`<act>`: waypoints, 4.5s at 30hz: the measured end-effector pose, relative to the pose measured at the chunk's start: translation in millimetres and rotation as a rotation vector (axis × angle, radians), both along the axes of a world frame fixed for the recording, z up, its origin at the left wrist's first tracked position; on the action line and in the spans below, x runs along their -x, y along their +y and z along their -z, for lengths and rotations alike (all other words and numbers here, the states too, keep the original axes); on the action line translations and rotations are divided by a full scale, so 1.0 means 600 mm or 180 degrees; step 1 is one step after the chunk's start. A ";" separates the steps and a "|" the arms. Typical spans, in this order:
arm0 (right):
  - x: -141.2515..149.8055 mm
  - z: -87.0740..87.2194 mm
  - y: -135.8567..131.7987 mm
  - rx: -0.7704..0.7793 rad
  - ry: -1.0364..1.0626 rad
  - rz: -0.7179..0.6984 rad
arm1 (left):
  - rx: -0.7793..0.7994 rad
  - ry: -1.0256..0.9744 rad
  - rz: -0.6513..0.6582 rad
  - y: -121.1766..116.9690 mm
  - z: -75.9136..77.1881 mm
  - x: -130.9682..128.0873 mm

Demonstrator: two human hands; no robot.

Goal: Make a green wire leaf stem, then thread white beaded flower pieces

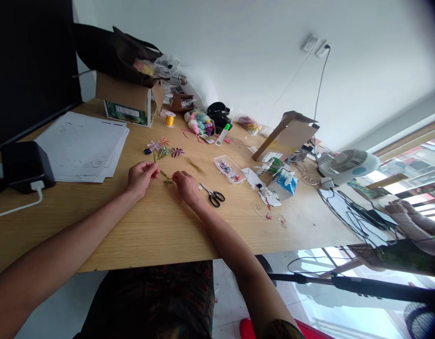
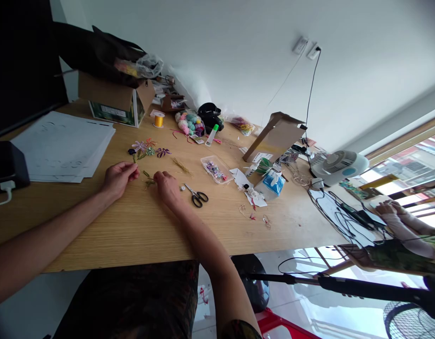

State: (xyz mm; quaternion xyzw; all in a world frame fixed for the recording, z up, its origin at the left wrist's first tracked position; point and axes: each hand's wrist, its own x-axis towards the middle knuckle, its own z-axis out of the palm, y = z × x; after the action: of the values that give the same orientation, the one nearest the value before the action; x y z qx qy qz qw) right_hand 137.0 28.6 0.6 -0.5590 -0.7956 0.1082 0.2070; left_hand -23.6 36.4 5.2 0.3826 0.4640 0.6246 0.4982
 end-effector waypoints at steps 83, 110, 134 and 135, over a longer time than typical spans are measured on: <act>0.001 0.014 -0.008 0.0927 0.3213 0.0089 | 0.0429 0.0067 0.1103 -0.039 0.008 -0.038; 0.001 0.011 -0.009 0.0761 0.2965 0.0578 | 0.1173 -0.0547 0.1270 -0.035 -0.002 -0.033; -0.003 0.003 -0.009 0.0788 0.2951 0.0684 | 0.0477 -0.0049 0.1361 -0.032 -0.001 -0.028; -0.003 0.003 -0.009 0.0797 0.2964 0.0693 | 0.0308 0.0161 0.1315 -0.032 0.001 -0.028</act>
State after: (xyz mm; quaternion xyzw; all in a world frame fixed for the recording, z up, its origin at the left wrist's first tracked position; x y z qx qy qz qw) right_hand 138.7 23.3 -1.2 -0.5517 -0.5364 0.4191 0.4819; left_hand -7.0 17.3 4.8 0.4607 0.4175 0.4764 0.6216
